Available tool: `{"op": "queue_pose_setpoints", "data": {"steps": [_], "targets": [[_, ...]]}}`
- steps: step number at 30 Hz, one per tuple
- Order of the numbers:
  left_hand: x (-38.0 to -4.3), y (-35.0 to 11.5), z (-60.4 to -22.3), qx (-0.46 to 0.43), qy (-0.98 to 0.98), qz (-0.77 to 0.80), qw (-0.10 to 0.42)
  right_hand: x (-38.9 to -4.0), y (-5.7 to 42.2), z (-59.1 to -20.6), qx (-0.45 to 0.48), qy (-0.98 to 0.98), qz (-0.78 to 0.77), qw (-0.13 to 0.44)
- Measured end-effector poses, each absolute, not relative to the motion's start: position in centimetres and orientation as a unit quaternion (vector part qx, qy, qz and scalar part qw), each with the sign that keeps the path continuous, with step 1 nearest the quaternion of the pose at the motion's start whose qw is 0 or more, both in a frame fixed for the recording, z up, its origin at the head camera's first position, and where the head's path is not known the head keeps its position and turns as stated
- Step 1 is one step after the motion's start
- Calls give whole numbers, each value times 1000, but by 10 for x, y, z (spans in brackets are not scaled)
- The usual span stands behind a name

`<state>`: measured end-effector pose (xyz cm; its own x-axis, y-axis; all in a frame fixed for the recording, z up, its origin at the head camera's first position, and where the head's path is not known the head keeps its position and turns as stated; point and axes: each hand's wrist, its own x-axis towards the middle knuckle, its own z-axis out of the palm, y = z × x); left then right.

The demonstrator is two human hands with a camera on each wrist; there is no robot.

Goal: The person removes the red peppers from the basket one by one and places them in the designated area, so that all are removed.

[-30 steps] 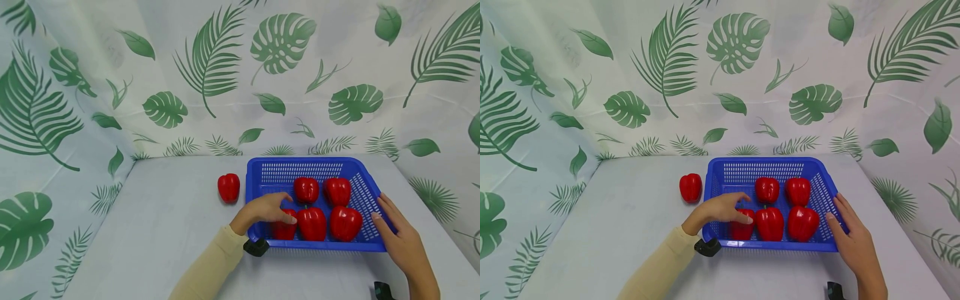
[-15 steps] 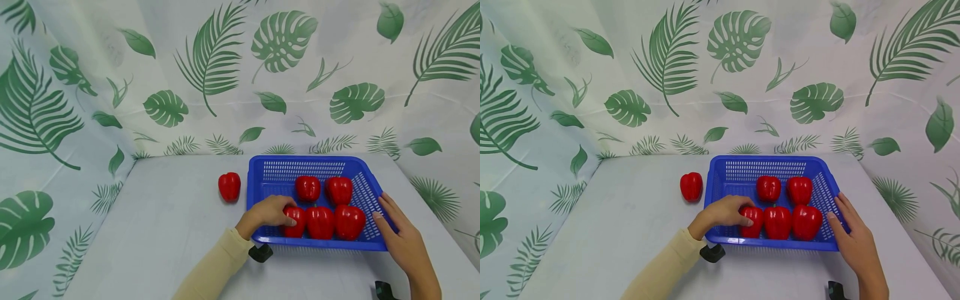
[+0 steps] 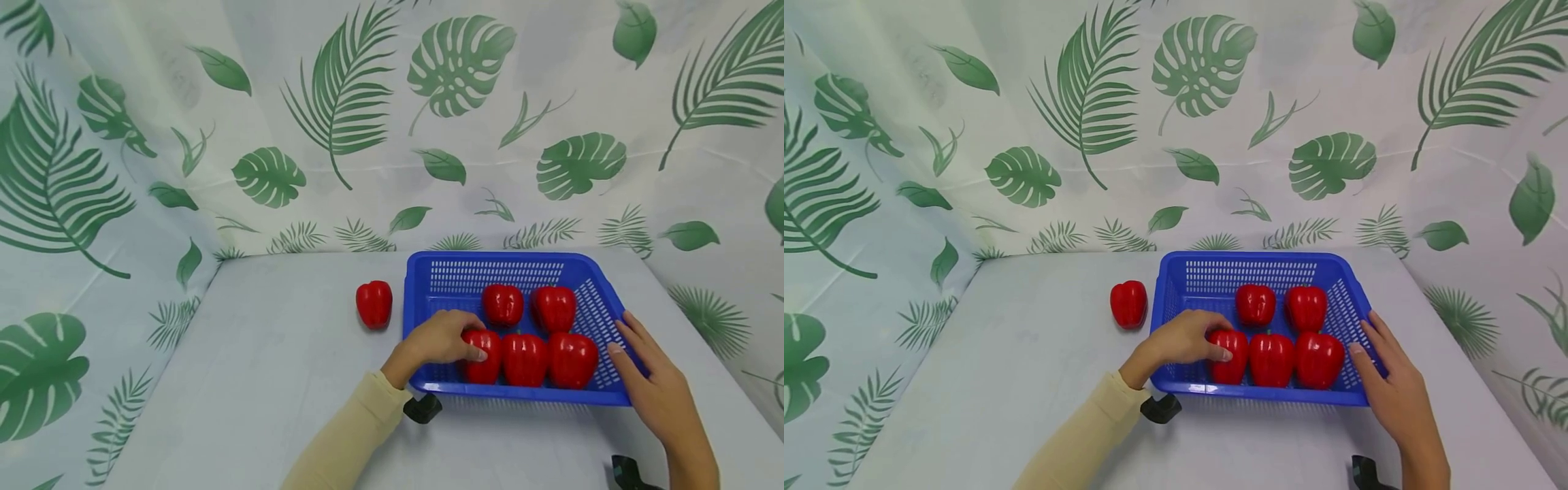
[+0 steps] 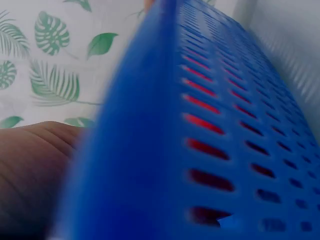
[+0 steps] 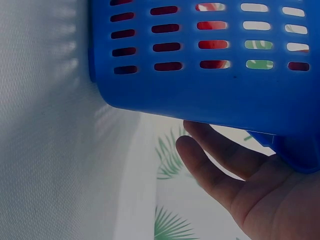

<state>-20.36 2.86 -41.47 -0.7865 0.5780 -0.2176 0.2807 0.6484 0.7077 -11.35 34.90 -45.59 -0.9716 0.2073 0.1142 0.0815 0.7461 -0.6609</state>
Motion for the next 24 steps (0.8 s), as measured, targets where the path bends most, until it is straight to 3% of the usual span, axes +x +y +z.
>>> {"op": "queue_pose_setpoints", "data": {"steps": [24], "targets": [[-204,-7,-394,246,811,491,201,-115,350,-456,-82,-929,351,83]]}}
